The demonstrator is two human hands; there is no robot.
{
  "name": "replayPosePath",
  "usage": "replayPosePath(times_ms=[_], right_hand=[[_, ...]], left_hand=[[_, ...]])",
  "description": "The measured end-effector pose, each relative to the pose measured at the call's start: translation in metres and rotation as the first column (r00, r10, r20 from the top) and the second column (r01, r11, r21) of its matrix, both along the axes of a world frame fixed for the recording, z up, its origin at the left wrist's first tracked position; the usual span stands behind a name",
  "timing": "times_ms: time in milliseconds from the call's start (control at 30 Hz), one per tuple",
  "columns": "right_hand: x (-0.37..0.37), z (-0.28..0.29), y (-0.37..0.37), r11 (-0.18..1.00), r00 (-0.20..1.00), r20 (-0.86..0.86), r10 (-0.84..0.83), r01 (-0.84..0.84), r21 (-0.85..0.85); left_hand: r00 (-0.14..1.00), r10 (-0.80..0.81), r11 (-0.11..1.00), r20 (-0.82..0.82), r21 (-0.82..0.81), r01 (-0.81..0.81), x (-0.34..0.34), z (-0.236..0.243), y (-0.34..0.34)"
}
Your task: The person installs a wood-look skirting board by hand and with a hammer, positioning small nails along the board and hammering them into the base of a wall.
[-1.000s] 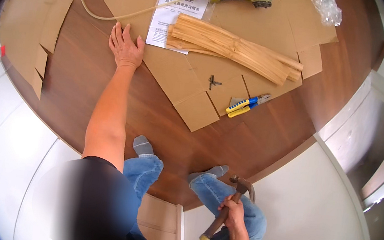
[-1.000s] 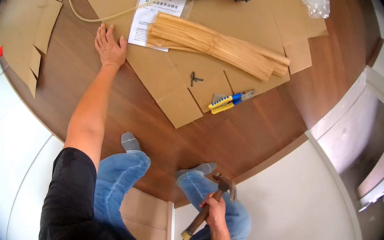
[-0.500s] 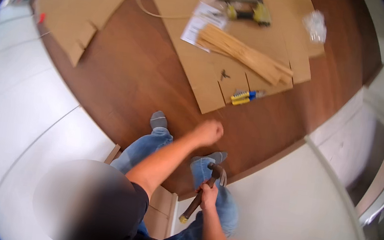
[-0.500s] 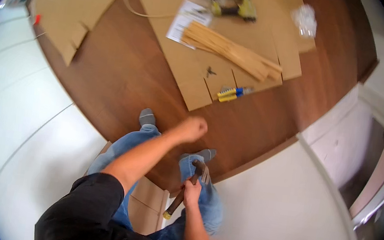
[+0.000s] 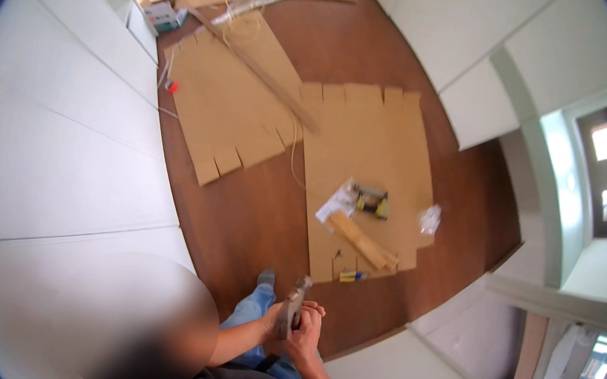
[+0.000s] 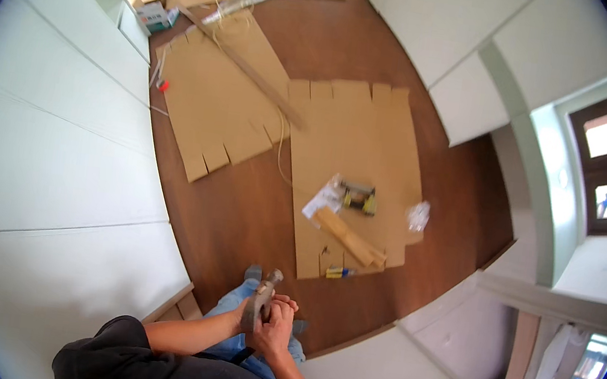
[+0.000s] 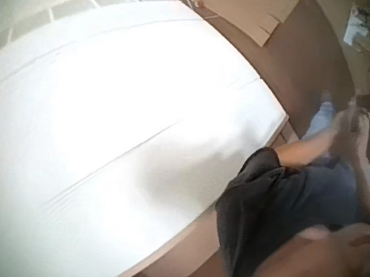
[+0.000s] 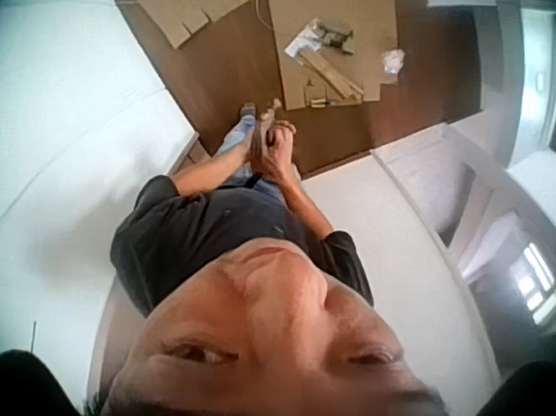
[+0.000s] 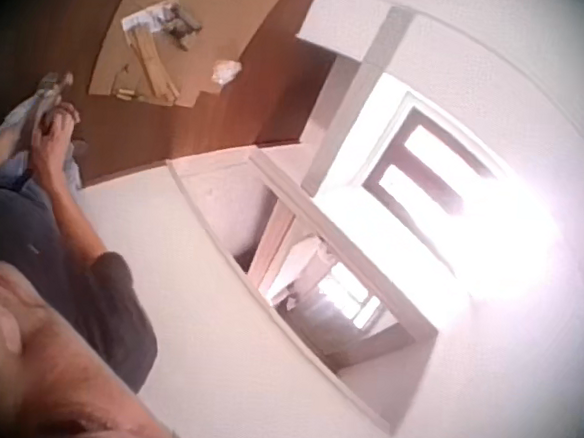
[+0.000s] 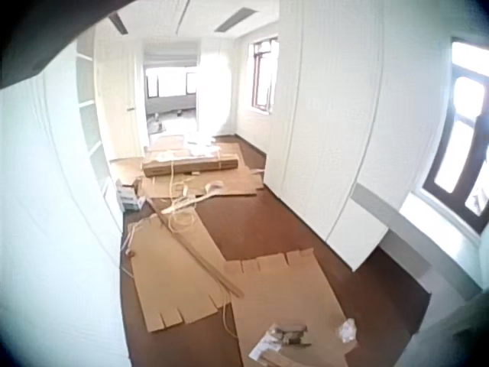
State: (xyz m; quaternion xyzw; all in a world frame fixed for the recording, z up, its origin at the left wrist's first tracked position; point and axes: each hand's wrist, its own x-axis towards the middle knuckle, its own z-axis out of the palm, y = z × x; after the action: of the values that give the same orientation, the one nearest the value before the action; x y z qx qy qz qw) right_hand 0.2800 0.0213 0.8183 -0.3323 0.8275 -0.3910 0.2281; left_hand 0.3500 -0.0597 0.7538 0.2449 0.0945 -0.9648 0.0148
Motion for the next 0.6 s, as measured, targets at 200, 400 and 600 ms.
replayPosePath(times_ms=[200, 400, 600], right_hand=[[-0.018, 0.117, -0.124, 0.914, 0.899, -0.237, 0.368, -0.397, -0.083], [-0.052, 0.15, -0.22, 0.78, 0.771, -0.273, 0.575, -0.617, -0.1], [-0.15, 0.136, -0.306, 0.698, 0.695, 0.074, 0.715, -0.715, -0.028]], left_hand=[[0.907, 0.28, 0.933, -0.314, -0.134, -0.334, -0.012, 0.035, -0.1], [0.946, 0.301, 0.952, 0.123, -0.094, -0.291, -0.003, 0.085, -0.222], [0.936, 0.108, 0.94, 0.335, -0.342, 0.014, -0.002, 0.143, -0.35]])
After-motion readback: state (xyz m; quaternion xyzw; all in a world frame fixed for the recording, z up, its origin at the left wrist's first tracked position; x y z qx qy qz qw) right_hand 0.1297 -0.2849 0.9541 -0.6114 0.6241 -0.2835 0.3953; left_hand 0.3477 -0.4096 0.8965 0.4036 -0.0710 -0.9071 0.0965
